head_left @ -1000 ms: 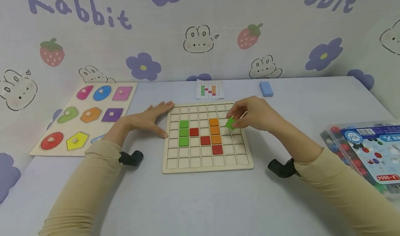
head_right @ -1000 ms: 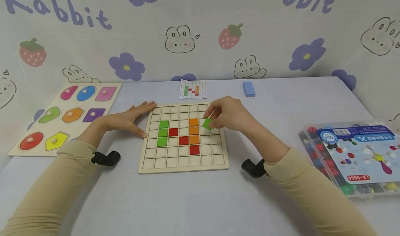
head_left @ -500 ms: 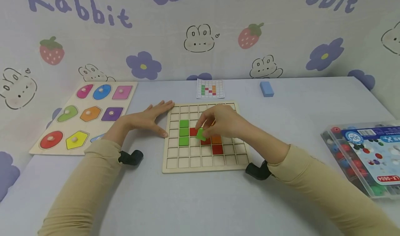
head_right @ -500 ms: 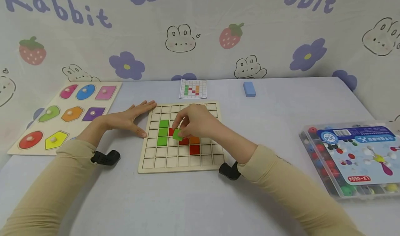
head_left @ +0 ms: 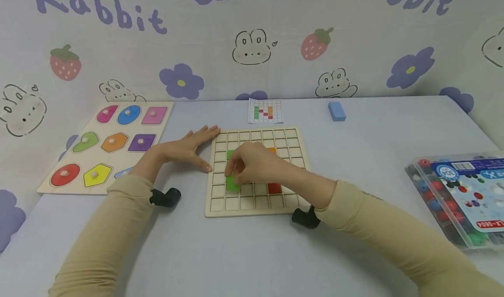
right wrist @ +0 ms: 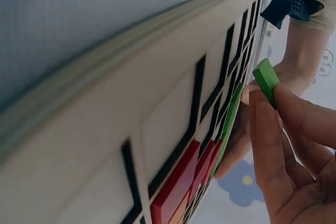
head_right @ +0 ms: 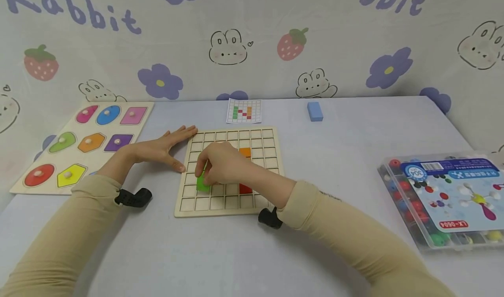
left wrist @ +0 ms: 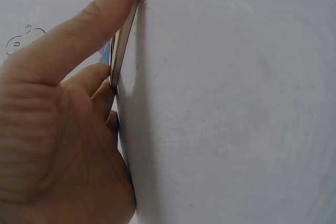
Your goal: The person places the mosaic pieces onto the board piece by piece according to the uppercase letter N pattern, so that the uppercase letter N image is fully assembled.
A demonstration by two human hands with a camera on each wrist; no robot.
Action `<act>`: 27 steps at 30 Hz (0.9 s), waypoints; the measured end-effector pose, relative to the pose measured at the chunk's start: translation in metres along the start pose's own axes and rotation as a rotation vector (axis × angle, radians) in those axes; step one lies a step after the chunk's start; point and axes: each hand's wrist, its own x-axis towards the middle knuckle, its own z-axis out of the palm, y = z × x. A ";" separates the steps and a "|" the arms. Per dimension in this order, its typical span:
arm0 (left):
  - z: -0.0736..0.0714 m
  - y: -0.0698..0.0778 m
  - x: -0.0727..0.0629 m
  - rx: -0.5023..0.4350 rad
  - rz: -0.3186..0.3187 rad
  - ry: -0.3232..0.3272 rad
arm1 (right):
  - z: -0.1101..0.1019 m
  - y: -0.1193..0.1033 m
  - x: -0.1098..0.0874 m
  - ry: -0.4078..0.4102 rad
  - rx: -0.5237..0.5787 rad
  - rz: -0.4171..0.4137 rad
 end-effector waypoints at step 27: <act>0.000 -0.002 0.000 0.010 0.002 0.002 | 0.016 -0.004 0.003 0.002 -0.129 0.018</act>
